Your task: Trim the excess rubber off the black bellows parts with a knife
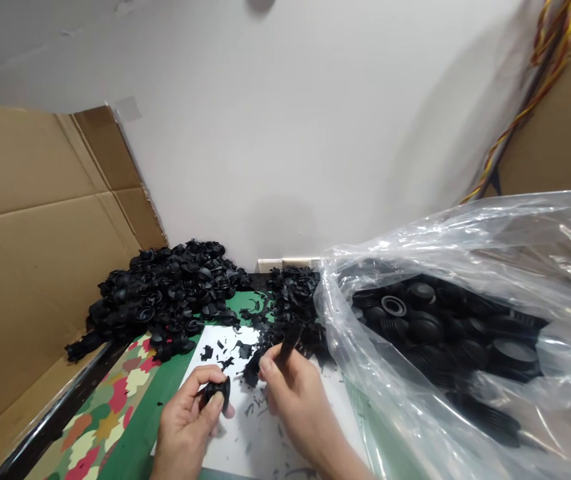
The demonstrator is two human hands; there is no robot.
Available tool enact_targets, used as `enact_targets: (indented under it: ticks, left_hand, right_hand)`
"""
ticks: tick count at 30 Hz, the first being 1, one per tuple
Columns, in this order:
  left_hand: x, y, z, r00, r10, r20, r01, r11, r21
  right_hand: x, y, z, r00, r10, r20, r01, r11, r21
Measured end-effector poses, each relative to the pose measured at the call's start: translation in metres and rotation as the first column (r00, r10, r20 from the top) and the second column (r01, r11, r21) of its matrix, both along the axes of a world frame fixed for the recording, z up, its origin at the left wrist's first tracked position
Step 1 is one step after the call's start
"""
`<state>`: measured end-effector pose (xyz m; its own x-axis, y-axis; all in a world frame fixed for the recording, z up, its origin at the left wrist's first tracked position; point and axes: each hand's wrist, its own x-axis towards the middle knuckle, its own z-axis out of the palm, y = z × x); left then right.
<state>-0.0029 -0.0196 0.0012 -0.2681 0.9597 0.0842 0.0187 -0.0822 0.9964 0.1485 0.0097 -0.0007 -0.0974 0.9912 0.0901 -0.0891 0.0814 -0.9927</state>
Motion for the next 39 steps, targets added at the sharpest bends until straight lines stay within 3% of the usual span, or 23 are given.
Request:
enact_targets:
  ticks: [5,12,20,23,29,39]
  left_hand:
    - [-0.002,0.003,-0.004,1.000,0.012,-0.004,-0.012,1.000,-0.004]
    - [0.002,0.006,-0.009,0.997,-0.025,-0.079,0.036,0.989,0.141]
    - [-0.006,0.010,-0.005,0.974,-0.157,-0.160,0.177,0.977,0.116]
    - [-0.002,0.009,-0.002,0.988,-0.141,-0.055,0.145,0.986,0.077]
    - [0.008,0.007,0.000,0.978,-0.100,0.185,0.125,0.983,-0.131]
    - [0.005,0.007,0.002,0.980,-0.111,0.168,0.132,0.983,-0.125]
  right_hand:
    - [-0.007,-0.006,0.007,0.989,0.085,0.122,-0.091,0.995,0.048]
    - [-0.018,-0.007,0.011,0.991,0.131,-0.004,-0.131,0.990,-0.054]
    - [-0.017,-0.006,0.008,0.978,0.196,-0.072,-0.204,0.970,-0.135]
    - [-0.018,-0.005,0.006,0.977,0.189,-0.103,-0.205,0.963,-0.175]
    - [-0.021,0.000,-0.008,0.936,0.190,-0.296,-0.268,0.931,-0.249]
    - [-0.022,0.003,-0.015,0.935,0.177,-0.308,-0.260,0.932,-0.254]
